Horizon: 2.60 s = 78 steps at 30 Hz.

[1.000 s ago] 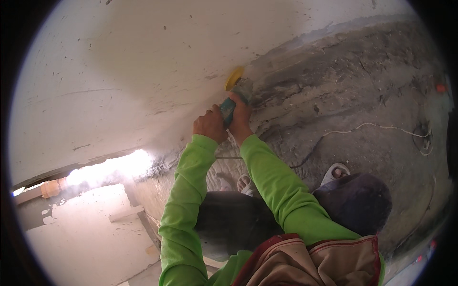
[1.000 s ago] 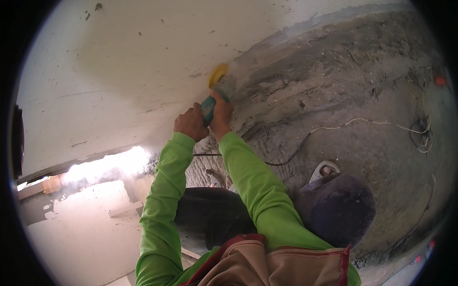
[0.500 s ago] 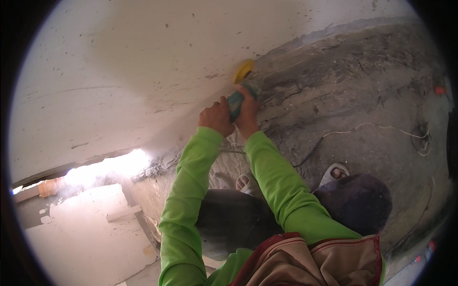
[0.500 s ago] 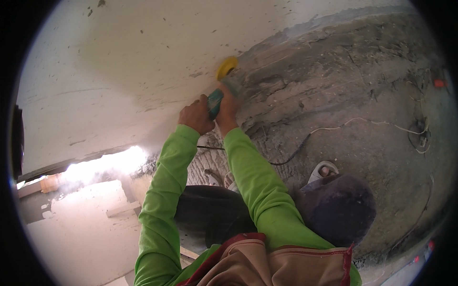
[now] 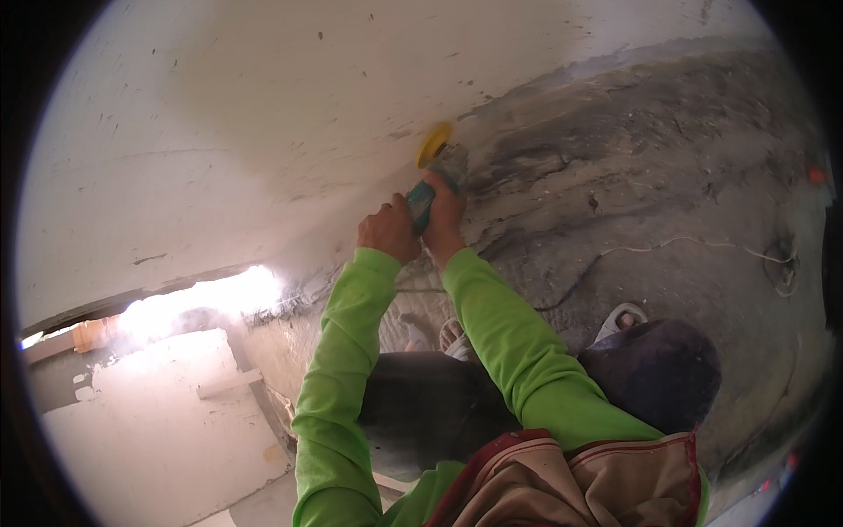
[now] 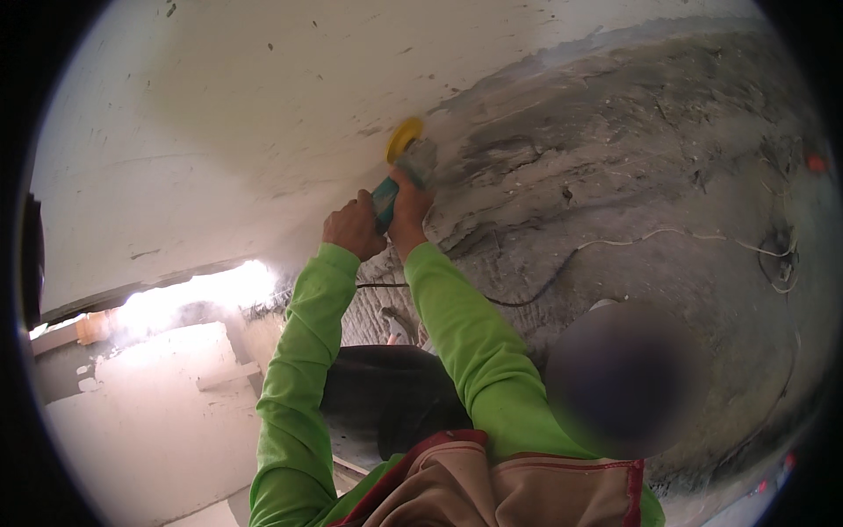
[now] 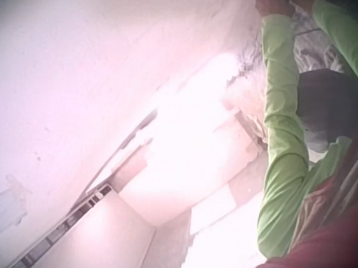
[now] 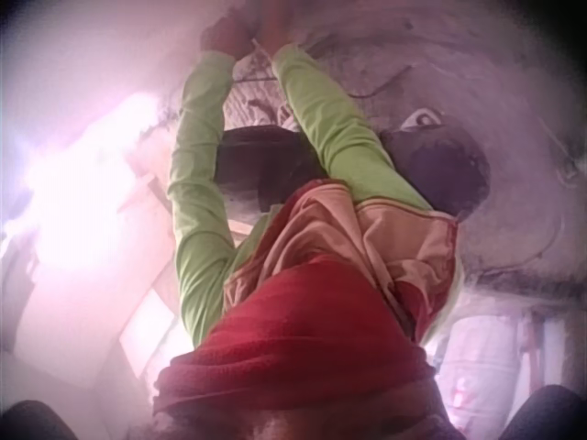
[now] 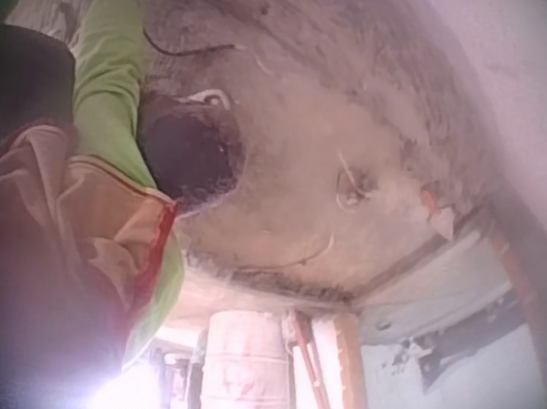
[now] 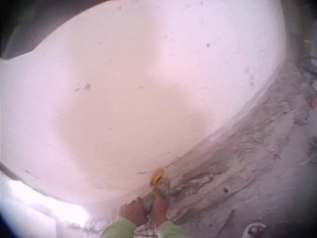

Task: The person uses an angle grinder to smooth a section of a concrete wall. They hold the tool with both hands and move it across the surface, generating dust.

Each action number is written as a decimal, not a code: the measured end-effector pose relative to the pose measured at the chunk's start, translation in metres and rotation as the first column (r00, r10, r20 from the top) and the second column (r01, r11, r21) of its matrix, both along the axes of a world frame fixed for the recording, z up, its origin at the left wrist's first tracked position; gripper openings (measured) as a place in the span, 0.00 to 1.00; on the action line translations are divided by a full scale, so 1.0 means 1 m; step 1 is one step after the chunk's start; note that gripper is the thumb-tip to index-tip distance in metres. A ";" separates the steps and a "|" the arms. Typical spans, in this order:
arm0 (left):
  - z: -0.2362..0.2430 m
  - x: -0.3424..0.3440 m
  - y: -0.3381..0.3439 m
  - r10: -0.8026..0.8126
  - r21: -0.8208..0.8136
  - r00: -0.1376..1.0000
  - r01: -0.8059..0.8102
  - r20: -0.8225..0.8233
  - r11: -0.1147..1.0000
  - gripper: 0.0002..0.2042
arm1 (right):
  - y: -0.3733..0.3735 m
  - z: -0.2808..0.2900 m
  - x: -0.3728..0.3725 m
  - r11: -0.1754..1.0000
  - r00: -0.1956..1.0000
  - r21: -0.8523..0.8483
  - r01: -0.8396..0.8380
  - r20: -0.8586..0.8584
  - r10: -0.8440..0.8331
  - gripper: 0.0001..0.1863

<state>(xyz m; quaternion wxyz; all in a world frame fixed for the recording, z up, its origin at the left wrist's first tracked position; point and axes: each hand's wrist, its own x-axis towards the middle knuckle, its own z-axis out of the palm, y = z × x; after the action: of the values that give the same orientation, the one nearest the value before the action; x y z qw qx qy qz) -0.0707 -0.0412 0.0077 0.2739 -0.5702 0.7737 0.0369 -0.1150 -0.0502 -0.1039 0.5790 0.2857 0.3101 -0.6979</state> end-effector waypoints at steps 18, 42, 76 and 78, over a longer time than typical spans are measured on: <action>-0.007 -0.020 -0.003 -0.005 0.021 1.000 0.004 0.020 1.000 0.26 | 0.000 -0.011 -0.018 1.000 0.999 -0.006 -0.028 0.038 0.028 0.12; -0.019 -0.022 -0.010 -0.054 0.036 0.999 0.053 0.011 0.998 0.27 | 0.001 -0.020 -0.026 0.994 0.978 -0.093 -0.052 0.195 0.069 0.11; -0.020 -0.034 -0.015 -0.129 0.034 0.982 0.126 0.137 0.991 0.25 | -0.001 -0.042 -0.016 0.953 0.926 -0.303 -0.012 0.356 0.125 0.10; -0.018 -0.021 -0.014 -0.097 0.037 0.982 0.092 0.160 0.995 0.26 | 0.000 -0.037 -0.003 0.954 0.923 -0.291 -0.071 0.344 0.174 0.13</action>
<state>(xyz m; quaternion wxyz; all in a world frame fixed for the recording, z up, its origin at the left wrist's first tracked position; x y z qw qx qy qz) -0.0919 -0.0554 -0.0099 0.3457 -0.5299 0.7744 -0.0110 -0.1177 -0.0501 -0.1409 0.7032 0.3079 0.1150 -0.6305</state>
